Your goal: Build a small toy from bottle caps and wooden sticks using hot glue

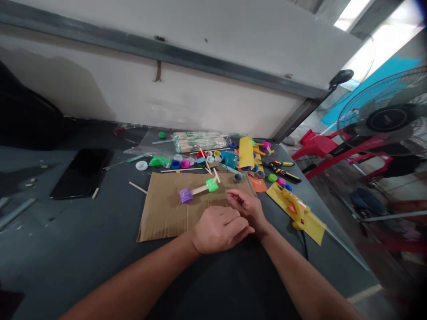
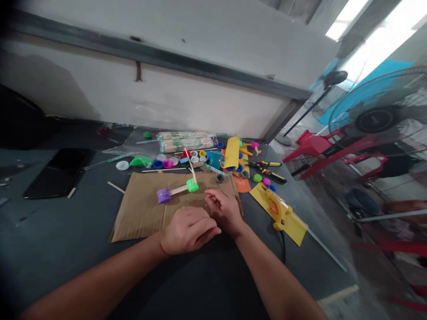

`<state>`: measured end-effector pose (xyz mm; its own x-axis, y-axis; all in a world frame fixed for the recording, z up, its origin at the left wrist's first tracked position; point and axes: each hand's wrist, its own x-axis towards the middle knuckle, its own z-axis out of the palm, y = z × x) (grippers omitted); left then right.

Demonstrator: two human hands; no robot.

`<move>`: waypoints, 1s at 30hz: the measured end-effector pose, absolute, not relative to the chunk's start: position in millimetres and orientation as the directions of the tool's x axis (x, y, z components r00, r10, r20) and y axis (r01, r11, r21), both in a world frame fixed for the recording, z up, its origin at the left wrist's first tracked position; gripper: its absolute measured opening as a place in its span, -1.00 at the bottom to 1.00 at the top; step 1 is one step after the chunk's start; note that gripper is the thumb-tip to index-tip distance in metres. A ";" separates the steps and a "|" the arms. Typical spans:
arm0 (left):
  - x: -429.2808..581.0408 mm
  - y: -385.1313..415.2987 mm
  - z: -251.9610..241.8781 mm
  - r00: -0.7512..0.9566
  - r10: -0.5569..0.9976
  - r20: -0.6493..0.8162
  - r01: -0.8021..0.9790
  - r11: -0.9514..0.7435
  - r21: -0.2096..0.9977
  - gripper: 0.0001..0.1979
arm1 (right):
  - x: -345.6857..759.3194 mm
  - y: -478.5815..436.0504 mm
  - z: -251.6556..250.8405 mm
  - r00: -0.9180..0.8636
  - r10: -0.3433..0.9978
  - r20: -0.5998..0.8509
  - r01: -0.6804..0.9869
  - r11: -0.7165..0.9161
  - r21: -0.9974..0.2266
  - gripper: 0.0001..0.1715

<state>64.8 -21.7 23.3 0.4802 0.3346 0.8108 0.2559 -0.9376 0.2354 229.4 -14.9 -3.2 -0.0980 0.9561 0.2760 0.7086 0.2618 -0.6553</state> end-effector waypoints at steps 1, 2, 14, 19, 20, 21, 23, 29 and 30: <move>58.5 -17.0 33.4 0.465 0.330 0.822 0.266 -0.937 0.225 -0.76 | 229.6 -14.2 -1.5 -0.052 0.957 0.286 0.704 0.239 -0.669 -0.75; 50.7 -10.6 44.0 0.451 0.335 0.827 0.286 -0.932 0.222 -0.81 | 230.0 -13.4 0.6 -0.007 0.954 0.299 0.695 0.220 -0.685 -0.75; -59.5 82.2 64.9 0.457 0.889 0.000 0.734 -0.377 0.565 -0.71 | 224.7 17.7 52.7 -0.131 0.946 0.298 0.739 0.293 -0.607 -0.69; -82.5 90.5 56.0 0.393 0.919 -0.042 0.820 -0.329 0.468 -0.72 | 248.3 25.5 42.7 -0.131 0.946 0.295 0.830 0.267 -0.489 -0.69; -83.7 91.1 56.4 0.389 0.921 -0.040 0.819 -0.325 0.472 -0.72 | 256.2 24.6 40.3 -0.118 0.946 0.302 0.847 0.255 -0.466 -0.69; -83.5 91.0 57.6 0.384 0.923 -0.034 0.816 -0.322 0.480 -0.73 | 265.0 23.4 38.5 -0.095 0.947 0.307 0.861 0.233 -0.452 -0.69; -79.7 89.2 61.7 0.384 0.923 -0.013 0.808 -0.329 0.489 -0.73 | 284.5 21.5 37.2 -0.020 0.952 0.305 0.883 0.160 -0.442 -0.69; -64.8 78.3 80.3 0.388 0.921 0.007 0.819 -0.349 0.455 -0.69 | 340.5 27.5 48.7 0.140 0.952 0.271 0.942 -0.044 -0.333 -0.72; -62.9 76.7 83.3 0.365 0.931 0.014 0.828 -0.331 0.452 -0.69 | 344.8 30.2 50.2 0.155 0.954 0.259 0.943 -0.064 -0.328 -0.72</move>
